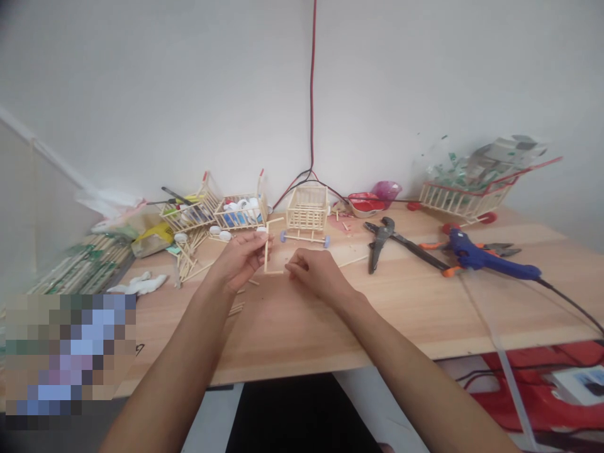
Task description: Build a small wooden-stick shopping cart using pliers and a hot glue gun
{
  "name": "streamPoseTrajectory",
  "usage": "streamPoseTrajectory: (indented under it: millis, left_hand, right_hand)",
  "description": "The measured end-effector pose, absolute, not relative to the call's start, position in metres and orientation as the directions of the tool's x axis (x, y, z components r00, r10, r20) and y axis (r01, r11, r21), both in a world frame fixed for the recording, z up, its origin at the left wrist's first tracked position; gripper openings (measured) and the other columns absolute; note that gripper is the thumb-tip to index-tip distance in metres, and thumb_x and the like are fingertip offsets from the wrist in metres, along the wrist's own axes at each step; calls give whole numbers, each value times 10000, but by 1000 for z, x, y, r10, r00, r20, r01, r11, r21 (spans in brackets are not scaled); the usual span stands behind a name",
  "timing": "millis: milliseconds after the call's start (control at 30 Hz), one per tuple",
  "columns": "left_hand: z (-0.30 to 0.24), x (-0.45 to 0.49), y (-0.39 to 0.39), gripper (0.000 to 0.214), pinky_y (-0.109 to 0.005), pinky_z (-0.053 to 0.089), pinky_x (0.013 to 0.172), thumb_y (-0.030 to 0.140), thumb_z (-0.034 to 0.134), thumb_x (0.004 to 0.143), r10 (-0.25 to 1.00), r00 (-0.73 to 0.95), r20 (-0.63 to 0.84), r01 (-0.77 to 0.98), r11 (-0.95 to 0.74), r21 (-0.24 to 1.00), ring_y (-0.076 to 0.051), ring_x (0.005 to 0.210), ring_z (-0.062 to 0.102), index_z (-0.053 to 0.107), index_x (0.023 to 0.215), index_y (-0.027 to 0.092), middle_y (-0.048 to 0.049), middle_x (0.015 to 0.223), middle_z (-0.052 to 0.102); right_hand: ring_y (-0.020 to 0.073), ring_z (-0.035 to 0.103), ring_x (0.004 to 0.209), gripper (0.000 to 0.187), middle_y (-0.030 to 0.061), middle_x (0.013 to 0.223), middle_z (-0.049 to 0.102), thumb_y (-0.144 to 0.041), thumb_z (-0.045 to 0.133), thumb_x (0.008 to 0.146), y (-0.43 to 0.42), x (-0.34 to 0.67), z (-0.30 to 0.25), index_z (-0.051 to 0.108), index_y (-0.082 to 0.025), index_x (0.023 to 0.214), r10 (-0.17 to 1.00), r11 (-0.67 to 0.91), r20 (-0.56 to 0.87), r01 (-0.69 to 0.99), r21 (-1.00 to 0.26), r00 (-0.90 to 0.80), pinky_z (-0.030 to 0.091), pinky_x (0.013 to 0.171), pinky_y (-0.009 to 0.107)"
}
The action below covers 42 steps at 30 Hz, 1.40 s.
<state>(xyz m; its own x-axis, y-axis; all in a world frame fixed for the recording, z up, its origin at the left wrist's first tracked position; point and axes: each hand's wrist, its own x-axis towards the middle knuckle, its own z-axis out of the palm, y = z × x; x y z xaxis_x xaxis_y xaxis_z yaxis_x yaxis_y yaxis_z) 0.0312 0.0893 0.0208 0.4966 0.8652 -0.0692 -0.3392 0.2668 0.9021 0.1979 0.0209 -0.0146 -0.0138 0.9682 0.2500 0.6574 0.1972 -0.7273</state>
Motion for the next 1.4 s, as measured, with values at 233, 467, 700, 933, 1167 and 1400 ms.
streamPoseTrajectory:
  millis: [233,467,700,933,1167,1400]
  left_hand:
    - [21,32,89,325,-151,356,471,277,848,537,863,497,-90,-337,287,897,-35,518,467,698,734,67,-4,607,577]
    - [20,31,89,316,-150,376,484,278,849,535,861,500,-90,-340,291,894,-35,523,485,689,718,76,-6,633,590]
    - [21,31,90,300,-147,348,462,271,837,553,859,508,-68,-347,277,896,-32,514,469,685,720,72,0,617,576]
    - [21,30,89,307,-158,351,484,280,840,554,861,503,-70,-344,274,898,-41,537,475,690,726,75,-5,619,577]
    - [17,35,86,319,-171,342,497,306,841,558,831,551,-85,-314,300,901,-43,530,455,692,739,90,14,588,543]
    - [17,40,82,341,-183,322,501,341,845,553,818,566,-103,-262,297,918,-47,531,446,684,723,93,13,590,534]
  right_hand:
    - [101,382,505,377,-38,500,453,-299,468,886,21,196,-16,444,-183,528,939,249,344,737,-628,-24,241,507,248]
    - [124,596,647,155,-4,728,691,-181,485,831,21,196,-14,638,-193,815,955,249,297,575,-780,-11,419,624,233]
    - [128,648,629,94,6,734,713,-209,526,804,20,200,-11,606,-192,758,980,132,186,476,-869,68,464,616,230]
    - [108,500,528,267,-32,551,566,-293,505,854,18,201,-7,507,-193,606,945,191,317,641,-743,85,345,526,225]
    - [116,512,502,385,-10,530,570,-361,434,914,19,210,-8,549,-186,591,880,172,405,629,-758,248,385,543,242]
    - [185,669,867,279,64,942,732,-216,491,854,26,219,-13,662,-189,1073,871,240,448,619,-748,203,490,732,292]
